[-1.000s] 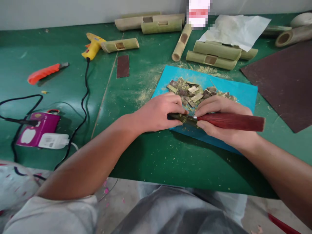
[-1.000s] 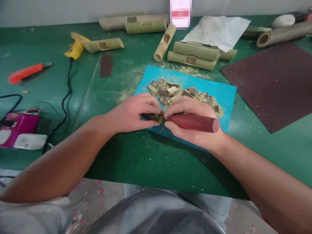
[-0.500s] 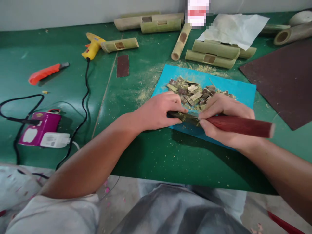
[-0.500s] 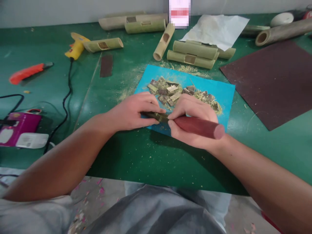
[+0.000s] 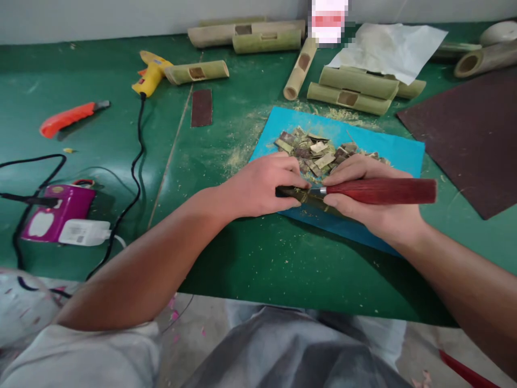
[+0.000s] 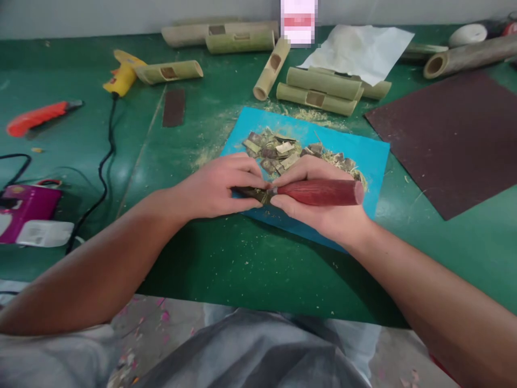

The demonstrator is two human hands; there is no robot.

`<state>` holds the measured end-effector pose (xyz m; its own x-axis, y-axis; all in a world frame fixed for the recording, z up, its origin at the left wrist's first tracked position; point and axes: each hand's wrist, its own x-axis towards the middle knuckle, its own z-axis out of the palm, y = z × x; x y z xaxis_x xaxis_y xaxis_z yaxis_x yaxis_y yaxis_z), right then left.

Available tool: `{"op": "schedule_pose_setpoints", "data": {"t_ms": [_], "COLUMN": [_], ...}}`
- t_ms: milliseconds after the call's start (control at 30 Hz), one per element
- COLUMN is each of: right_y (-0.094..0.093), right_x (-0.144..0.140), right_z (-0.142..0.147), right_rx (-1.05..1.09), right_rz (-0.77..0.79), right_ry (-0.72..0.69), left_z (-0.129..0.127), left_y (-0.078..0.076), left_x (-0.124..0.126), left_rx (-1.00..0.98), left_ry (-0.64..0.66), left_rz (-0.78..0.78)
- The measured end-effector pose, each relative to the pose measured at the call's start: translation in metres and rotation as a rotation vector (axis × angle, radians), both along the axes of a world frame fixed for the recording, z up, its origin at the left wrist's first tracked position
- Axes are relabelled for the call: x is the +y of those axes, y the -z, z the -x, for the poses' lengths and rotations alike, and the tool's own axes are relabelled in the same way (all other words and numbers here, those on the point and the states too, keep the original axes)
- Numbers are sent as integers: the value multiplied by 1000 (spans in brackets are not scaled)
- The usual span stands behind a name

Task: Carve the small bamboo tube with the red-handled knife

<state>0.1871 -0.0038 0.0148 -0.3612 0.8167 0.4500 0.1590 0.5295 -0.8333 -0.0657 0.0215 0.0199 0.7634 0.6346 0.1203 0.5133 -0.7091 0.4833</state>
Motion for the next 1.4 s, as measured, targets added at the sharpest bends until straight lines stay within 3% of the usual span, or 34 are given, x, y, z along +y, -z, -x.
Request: {"op": "schedule_pose_setpoints", "data": {"t_ms": [200,500,867,1133,1400], "right_y": [-1,-6,0,-3,-4], "right_x": [0,-6,-11,-5,-6], "right_z": [3,2,-4,-1,0], "right_rx": [8,-64,40,-56,-4], "right_rz": [8,-172,-132,-53,-16], "right_ry": [5,58,170,103,129], "left_z": [-1,2,3,1,2], "left_y": [2,3,4,1,2], "left_x": [0,0,1,0,-1], "left_rx": [2,-34,-29,-21,-54], "left_ry": [2,-9,-9,-14,-10], "left_rz": [-7,10,2,6,6]}}
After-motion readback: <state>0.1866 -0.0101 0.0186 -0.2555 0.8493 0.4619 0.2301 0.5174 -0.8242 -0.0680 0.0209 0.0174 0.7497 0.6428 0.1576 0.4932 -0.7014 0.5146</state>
